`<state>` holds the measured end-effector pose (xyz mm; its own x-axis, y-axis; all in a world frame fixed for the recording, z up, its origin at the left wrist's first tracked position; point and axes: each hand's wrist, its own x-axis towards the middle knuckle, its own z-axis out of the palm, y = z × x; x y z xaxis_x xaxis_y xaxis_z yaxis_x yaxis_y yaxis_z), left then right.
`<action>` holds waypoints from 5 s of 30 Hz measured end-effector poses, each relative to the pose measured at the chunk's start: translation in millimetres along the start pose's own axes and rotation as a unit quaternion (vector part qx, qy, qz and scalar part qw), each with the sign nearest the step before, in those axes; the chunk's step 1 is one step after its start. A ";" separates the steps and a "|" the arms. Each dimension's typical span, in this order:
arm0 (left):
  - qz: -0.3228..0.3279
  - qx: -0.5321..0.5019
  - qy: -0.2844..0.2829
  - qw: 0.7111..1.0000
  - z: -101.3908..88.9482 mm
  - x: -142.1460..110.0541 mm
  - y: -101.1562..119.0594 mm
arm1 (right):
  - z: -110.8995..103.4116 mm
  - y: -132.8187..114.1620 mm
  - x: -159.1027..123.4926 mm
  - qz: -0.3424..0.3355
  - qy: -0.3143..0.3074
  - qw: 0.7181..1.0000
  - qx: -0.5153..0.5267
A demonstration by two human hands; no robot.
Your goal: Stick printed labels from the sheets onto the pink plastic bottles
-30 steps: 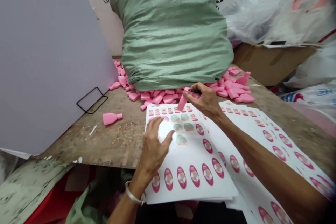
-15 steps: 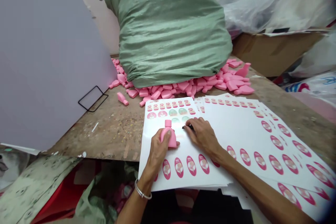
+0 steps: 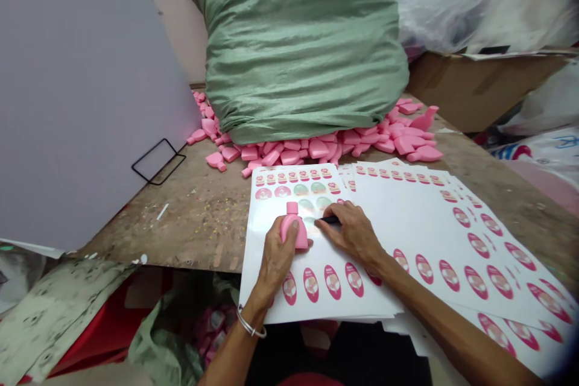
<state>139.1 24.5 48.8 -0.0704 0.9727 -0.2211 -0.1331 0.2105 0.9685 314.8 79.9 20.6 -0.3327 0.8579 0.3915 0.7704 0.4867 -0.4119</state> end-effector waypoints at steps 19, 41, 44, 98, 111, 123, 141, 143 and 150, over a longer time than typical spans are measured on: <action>-0.045 -0.271 -0.021 0.961 5.1 -18.2 18.2 | -32.1 -63.6 -3.2 0.093 0.019 0.960 0.263; 0.005 -0.187 -0.093 0.978 0.1 -21.3 16.1 | -33.6 -59.8 -3.2 0.034 0.075 0.992 0.097; -0.002 -0.170 -0.104 0.980 1.8 -24.2 17.3 | -32.9 -56.2 -1.3 0.106 0.071 0.989 0.079; 0.012 -0.093 0.022 0.995 4.5 35.6 -6.4 | 0.0 9.6 37.1 0.044 0.061 0.993 0.096; -0.001 -0.292 -0.051 0.955 11.3 7.9 23.4 | -29.5 -51.4 20.3 0.155 0.011 0.927 0.341; 0.023 -0.279 -0.058 0.958 10.7 1.2 23.9 | -29.0 -56.4 17.2 0.118 0.047 0.948 0.291; 0.020 0.040 0.003 0.999 -46.1 -14.6 32.5 | -15.6 38.4 79.5 0.253 -0.006 0.965 0.071; 0.069 0.207 0.153 0.964 -69.5 -1.8 24.2 | -9.5 57.8 104.1 0.273 0.006 0.962 -0.025; 0.234 0.474 0.264 0.807 -87.8 28.2 15.8 | 14.0 65.9 151.7 0.286 0.008 0.949 -0.131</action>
<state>48.2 46.7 47.8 -0.3381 0.8433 0.4177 0.8283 0.0559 0.5574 307.5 244.4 41.4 0.1866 0.9660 0.1790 0.9321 -0.1166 -0.3429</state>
